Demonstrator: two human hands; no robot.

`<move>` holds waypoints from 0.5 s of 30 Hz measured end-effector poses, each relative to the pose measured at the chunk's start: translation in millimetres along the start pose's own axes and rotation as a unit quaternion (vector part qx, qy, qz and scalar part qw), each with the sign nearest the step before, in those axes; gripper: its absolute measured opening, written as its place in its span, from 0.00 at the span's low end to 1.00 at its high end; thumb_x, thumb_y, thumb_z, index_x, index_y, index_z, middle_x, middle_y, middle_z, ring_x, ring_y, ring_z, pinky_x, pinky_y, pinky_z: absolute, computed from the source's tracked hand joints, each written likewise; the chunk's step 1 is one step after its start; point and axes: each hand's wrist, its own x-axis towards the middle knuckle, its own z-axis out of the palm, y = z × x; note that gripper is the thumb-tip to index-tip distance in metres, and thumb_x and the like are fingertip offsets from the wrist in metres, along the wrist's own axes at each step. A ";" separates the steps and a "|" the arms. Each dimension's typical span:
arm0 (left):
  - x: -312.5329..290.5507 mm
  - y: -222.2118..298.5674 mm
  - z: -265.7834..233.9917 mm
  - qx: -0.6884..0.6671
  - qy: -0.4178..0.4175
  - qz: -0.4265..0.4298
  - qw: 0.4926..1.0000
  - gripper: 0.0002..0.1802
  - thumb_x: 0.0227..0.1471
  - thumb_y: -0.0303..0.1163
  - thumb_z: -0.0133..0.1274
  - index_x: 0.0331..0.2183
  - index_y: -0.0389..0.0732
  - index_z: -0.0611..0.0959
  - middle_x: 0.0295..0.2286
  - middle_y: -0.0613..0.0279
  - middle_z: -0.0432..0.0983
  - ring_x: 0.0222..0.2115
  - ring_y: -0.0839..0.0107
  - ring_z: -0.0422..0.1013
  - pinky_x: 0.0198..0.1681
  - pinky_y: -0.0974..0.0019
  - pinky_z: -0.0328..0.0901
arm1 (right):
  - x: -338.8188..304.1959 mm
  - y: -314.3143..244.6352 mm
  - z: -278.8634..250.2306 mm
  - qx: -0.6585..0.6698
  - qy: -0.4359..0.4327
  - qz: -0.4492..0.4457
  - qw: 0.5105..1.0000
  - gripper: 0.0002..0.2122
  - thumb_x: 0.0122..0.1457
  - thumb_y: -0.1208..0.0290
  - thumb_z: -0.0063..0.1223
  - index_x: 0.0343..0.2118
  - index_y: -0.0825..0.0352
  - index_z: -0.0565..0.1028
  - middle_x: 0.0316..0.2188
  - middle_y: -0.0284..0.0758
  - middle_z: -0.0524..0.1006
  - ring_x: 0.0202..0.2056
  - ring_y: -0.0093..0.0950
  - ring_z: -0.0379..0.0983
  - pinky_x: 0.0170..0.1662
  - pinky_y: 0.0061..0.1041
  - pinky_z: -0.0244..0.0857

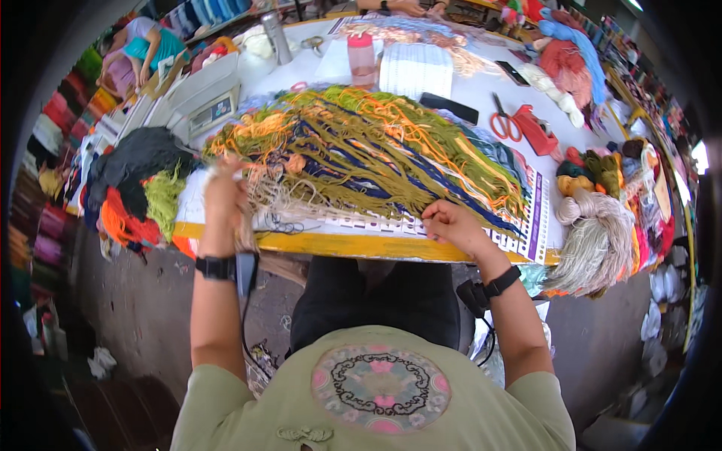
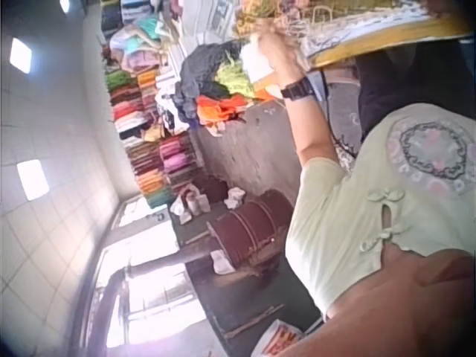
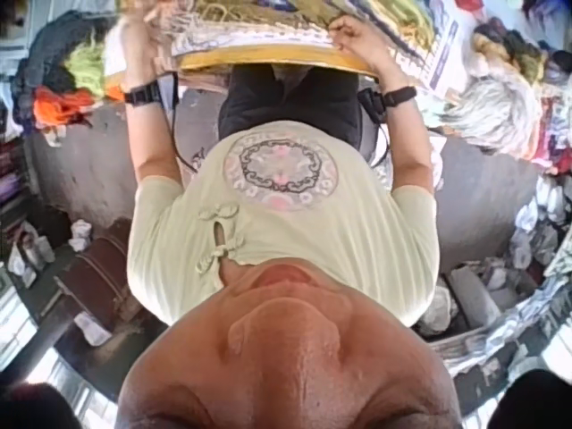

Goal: The person sorts bundles of yarn by hand, pulling individual strands from a large pile and threading them through holes in a cardboard organizer. They repeatedly select a bundle, separate a section, and loop it through a specific slot on the organizer.

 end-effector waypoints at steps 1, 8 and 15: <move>-15.9 -2.5 12.8 0.000 -0.110 -0.060 0.992 0.23 0.59 0.46 0.48 0.44 0.35 0.75 0.32 0.64 0.75 0.21 0.81 0.62 0.21 0.78 0.55 | -1.4 5.7 -2.0 -0.039 0.012 -0.003 0.999 0.09 0.57 0.69 0.55 0.39 0.65 0.72 0.24 0.26 0.75 0.26 0.14 0.69 0.30 0.15 0.62; -121.2 -11.5 97.0 -0.225 -0.449 -0.160 0.850 0.33 0.61 0.52 0.39 0.54 0.32 0.68 0.51 0.53 0.68 0.52 0.66 0.64 0.55 0.61 0.58 | -28.3 -74.2 72.2 0.114 0.064 -0.164 0.978 0.05 0.55 0.74 0.58 0.33 0.66 0.77 0.27 0.27 0.75 0.27 0.15 0.69 0.30 0.18 0.65; -133.6 -13.9 113.8 -0.220 -0.516 -0.148 0.814 0.32 0.63 0.48 0.36 0.56 0.30 0.65 0.53 0.53 0.66 0.54 0.66 0.63 0.59 0.61 0.55 | -37.1 -84.9 69.9 0.188 0.054 -0.174 0.965 0.04 0.56 0.74 0.57 0.33 0.67 0.76 0.28 0.26 0.74 0.28 0.15 0.69 0.31 0.18 0.65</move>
